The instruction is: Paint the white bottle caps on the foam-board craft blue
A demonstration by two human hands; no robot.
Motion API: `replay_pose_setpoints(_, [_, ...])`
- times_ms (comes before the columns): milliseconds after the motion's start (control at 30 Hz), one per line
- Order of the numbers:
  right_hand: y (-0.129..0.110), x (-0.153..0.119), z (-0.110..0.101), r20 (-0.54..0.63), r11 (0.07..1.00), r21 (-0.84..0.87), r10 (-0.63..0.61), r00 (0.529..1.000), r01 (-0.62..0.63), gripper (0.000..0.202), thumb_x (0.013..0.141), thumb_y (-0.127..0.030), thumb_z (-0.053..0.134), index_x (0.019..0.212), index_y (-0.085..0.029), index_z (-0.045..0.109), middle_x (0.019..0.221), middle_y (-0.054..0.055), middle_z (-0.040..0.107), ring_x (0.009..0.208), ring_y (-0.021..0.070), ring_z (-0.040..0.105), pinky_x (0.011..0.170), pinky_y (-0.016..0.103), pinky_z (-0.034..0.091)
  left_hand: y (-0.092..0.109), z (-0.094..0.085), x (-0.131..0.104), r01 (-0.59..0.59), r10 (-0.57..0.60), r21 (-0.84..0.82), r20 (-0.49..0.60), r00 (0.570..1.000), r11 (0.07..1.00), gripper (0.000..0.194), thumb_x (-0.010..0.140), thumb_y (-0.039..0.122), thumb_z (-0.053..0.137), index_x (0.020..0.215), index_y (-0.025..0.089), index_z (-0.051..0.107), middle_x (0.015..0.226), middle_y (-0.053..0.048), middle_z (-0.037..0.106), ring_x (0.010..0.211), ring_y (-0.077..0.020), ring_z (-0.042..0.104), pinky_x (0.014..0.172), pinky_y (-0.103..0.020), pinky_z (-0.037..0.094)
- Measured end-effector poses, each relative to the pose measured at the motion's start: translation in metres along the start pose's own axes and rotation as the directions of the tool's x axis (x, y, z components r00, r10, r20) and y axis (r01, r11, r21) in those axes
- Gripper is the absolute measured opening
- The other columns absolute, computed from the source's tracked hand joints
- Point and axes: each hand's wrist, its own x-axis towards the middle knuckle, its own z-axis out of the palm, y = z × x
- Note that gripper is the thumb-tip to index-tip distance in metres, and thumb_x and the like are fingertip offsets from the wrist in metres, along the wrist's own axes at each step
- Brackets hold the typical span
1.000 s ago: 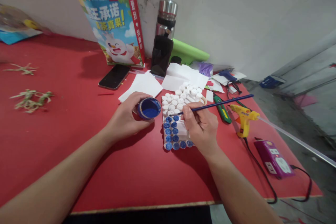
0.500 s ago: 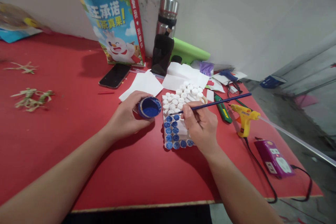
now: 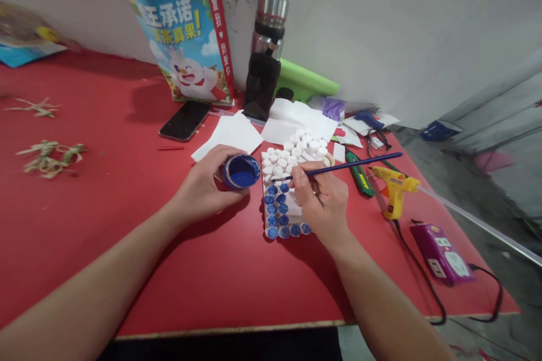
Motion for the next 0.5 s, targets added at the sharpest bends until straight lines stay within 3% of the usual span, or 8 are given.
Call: replay_pose_setpoints(500, [0.0029,0.0033,-0.0034,-0.029,1.0,0.025,0.011,1.0,-0.01,0.021,0.111,-0.035,0.063,0.095,-0.023,0.068,0.07,-0.004,0.062,0.052,0.0092,0.052,0.053,0.029,0.043,-0.0035,0.0006,0.0009,-0.012,0.012,-0.01,-0.002,1.0,1.0,0.044,0.082,0.033,0.084,0.123,0.023,0.071,0.13,-0.011,0.075,0.123,-0.0332,0.072,0.109,-0.049,0.06])
